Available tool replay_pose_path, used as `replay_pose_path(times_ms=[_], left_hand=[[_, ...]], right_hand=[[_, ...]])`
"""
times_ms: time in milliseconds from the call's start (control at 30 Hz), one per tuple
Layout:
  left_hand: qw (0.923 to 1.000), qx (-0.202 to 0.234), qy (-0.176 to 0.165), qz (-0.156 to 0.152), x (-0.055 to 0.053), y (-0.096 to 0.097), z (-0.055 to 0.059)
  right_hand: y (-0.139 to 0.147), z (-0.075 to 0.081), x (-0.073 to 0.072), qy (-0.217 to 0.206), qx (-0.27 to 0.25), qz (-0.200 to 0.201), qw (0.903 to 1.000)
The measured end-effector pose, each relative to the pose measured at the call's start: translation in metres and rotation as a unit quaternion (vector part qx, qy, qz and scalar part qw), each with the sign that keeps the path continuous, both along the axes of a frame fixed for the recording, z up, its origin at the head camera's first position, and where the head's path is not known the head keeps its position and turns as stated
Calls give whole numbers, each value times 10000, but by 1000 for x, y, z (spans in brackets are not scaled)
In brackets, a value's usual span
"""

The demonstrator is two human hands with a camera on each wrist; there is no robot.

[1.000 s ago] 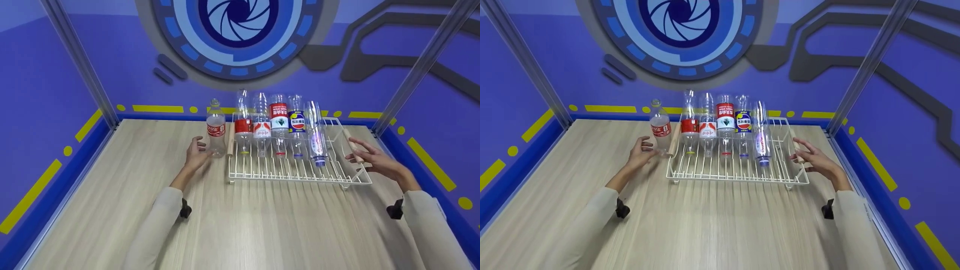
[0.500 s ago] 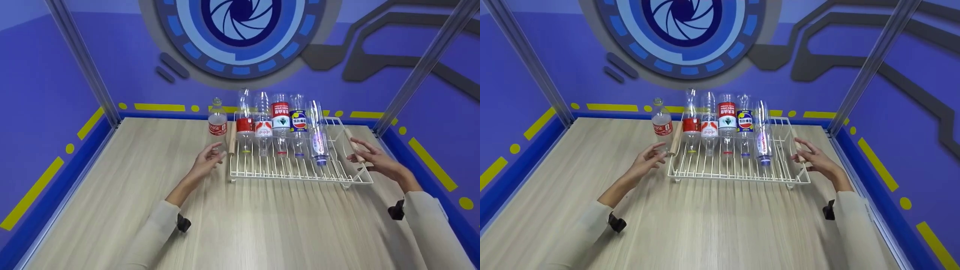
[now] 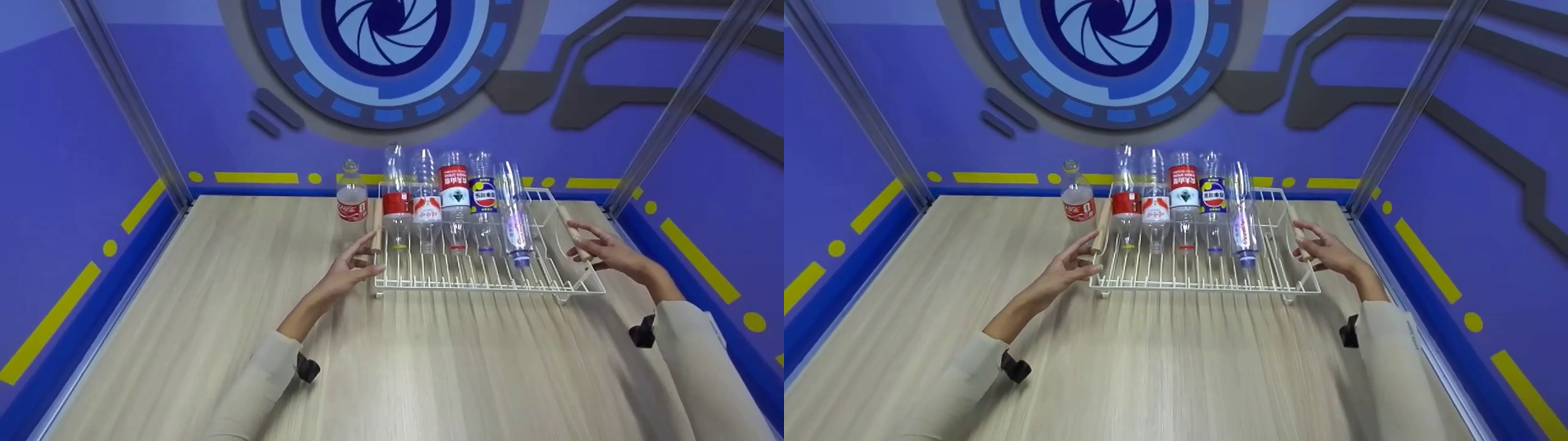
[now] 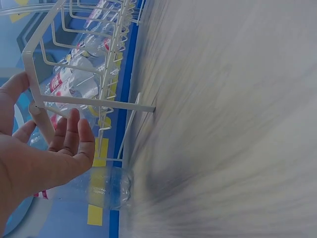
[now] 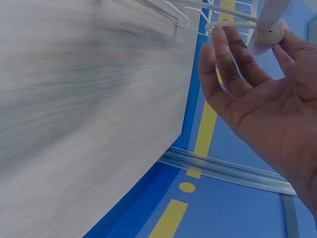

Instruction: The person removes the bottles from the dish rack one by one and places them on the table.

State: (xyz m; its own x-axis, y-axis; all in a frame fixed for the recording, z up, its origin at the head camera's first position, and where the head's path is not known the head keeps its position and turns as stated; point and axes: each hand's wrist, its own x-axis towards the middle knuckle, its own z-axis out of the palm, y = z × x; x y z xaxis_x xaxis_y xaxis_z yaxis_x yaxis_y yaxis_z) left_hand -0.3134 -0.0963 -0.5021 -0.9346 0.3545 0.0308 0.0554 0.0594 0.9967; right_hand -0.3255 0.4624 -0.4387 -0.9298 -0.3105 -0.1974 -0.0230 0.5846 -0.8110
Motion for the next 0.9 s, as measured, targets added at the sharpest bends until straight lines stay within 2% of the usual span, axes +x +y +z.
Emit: replay_pose_path(times_ms=[200, 467, 600, 733, 900], left_hand=[[9999, 53, -48, -95, 1, -1, 1], [9997, 44, -177, -177, 1, -3, -1], [9997, -13, -184, -164, 2, -4, -2], [9997, -3, -134, -200, 1, -5, -3], [9995, 69, -91, -288, -1, -4, -4]], right_hand=[[-5, 12, -6, 75, 308, -91, 9995], [-27, 32, -14, 732, 1254, -318, 9889], [-45, 38, -21, 914, 1294, -354, 9867], [-62, 37, -26, 1092, 1192, -252, 9865], [-78, 29, -29, 884, 879, 2, 9922]])
